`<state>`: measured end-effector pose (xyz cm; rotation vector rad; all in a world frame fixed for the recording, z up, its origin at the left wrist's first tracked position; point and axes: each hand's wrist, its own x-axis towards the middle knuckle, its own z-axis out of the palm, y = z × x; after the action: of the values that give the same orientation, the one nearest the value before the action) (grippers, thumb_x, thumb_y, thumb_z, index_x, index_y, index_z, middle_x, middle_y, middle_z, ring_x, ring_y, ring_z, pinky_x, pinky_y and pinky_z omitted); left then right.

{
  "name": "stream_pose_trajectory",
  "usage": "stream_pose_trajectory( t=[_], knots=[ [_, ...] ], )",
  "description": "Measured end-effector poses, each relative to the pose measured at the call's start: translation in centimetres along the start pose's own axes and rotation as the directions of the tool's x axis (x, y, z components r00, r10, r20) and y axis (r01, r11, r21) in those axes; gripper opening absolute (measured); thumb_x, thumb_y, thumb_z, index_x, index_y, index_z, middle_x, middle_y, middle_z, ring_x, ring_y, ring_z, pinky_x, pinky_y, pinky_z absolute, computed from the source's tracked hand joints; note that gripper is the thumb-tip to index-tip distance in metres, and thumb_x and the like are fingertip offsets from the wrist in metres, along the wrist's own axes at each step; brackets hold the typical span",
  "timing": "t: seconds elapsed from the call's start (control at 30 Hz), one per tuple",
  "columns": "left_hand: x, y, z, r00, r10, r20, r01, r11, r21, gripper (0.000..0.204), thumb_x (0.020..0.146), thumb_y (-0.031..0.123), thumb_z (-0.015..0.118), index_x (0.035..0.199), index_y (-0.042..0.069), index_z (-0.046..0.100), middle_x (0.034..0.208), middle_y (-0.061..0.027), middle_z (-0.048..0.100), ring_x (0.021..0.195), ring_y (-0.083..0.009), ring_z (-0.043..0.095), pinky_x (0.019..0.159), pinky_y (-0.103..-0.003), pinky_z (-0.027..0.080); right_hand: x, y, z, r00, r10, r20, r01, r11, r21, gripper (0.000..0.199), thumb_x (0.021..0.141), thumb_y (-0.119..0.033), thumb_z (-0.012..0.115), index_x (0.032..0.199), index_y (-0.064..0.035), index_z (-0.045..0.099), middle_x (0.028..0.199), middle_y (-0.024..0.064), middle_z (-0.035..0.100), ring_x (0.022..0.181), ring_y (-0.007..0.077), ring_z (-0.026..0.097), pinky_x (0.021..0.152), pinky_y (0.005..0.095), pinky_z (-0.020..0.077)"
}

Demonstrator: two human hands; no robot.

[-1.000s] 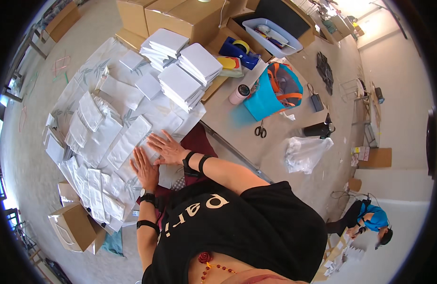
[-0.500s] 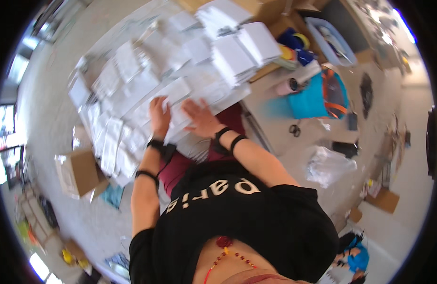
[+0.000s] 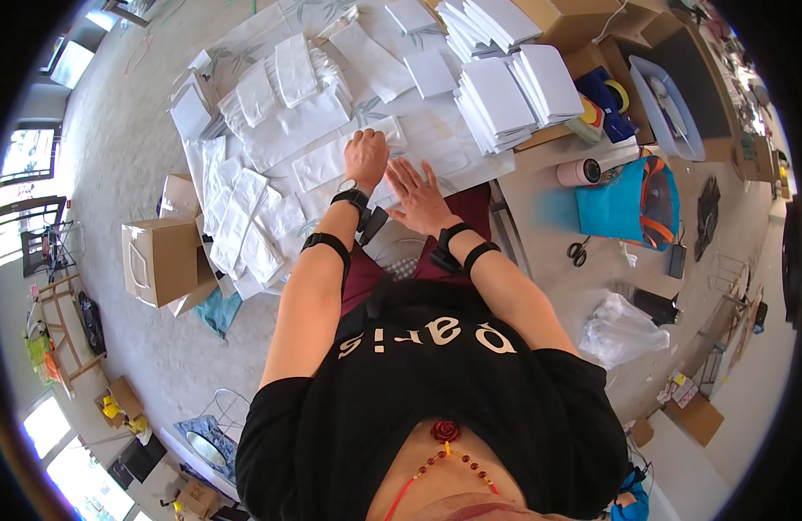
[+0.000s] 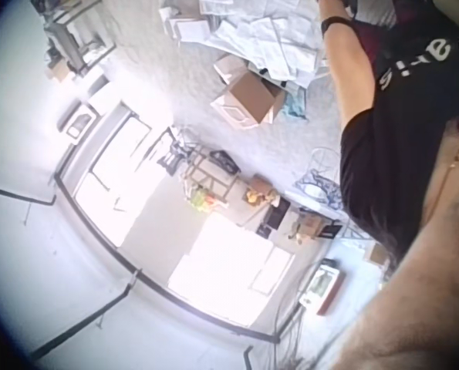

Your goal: The person folds a series of small white paper packets by hand, taking them one by one from a pile, folding the edges over, and pressing them flat.

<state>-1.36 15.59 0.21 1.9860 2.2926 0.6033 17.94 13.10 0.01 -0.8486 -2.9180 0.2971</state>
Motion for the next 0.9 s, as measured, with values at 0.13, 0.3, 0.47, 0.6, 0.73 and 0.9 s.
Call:
stream_pose_trajectory(
  t=[0.13,0.3,0.47,0.6,0.73,0.9],
  knots=[
    [0.4,-0.4,0.9,0.999,-0.038,-0.028,0.038,0.999,0.001,0.011,0.083,0.018,0.067,0.085,0.007,0.068,0.091,-0.0103,0.069,0.093,-0.0337,0.066,0.08,-0.046,0.056,0.0,-0.1,-0.3,0.999,0.0,0.037,0.001,0.999,-0.034,0.092,0.095,-0.062,0.057,0.163,-0.0082,0.026,0.171,0.0093,0.022,0.16,0.0263,0.012,0.127,0.0592,0.003],
    [1.1,-0.8,1.4,0.976,-0.219,-0.019,0.212,0.962,-0.173,0.014,0.079,0.021,0.07,0.081,0.008,0.07,0.087,-0.0128,0.07,0.089,-0.034,0.068,0.079,-0.045,0.056,0.0,0.0,0.0,1.0,0.0,0.016,0.0,1.0,-0.011,0.094,0.095,-0.064,0.056,0.163,-0.0083,0.025,0.171,0.0095,0.021,0.16,0.0264,0.011,0.127,0.059,0.0023],
    [1.2,-2.1,1.4,0.955,-0.294,0.024,0.281,0.882,-0.377,0.019,0.072,0.024,0.075,0.081,0.007,0.075,0.086,-0.0145,0.07,0.084,-0.0333,0.069,0.077,-0.043,0.056,0.1,-0.1,0.2,1.0,0.003,-0.002,-0.003,1.0,0.031,0.094,0.096,-0.065,0.055,0.164,-0.0074,0.024,0.171,0.0104,0.02,0.16,0.0271,0.011,0.127,0.0594,0.0024],
    [1.2,-3.0,1.1,0.943,-0.333,0.023,0.308,0.84,-0.447,0.021,0.072,0.024,0.078,0.083,0.006,0.077,0.083,-0.0145,0.07,0.079,-0.0314,0.07,0.076,-0.042,0.056,0.1,-0.2,0.2,1.0,0.001,0.004,-0.001,1.0,0.029,0.095,0.096,-0.064,0.054,0.164,-0.0068,0.022,0.171,0.0111,0.02,0.16,0.0279,0.011,0.127,0.06,0.003],
    [0.7,-3.6,0.4,0.946,-0.325,0.023,0.296,0.828,-0.476,0.021,0.073,0.023,0.078,0.084,0.005,0.078,0.082,-0.0142,0.071,0.076,-0.0292,0.07,0.075,-0.039,0.057,0.0,-0.1,0.5,1.0,-0.004,-0.004,0.004,1.0,0.017,0.095,0.096,-0.064,0.054,0.164,-0.0069,0.021,0.171,0.0114,0.02,0.16,0.0284,0.011,0.127,0.0602,0.0032],
    [0.3,-4.0,-0.8,0.901,-0.43,0.056,0.377,0.713,-0.591,0.02,0.078,0.021,0.078,0.087,0.004,0.079,0.086,-0.0121,0.075,0.076,-0.0212,0.072,0.073,-0.034,0.057,0.1,0.0,0.5,1.0,-0.006,0.007,0.005,1.0,0.014,0.094,0.096,-0.064,0.053,0.165,-0.0086,0.021,0.171,0.0109,0.02,0.16,0.0277,0.012,0.127,0.0602,0.003]
  ],
)
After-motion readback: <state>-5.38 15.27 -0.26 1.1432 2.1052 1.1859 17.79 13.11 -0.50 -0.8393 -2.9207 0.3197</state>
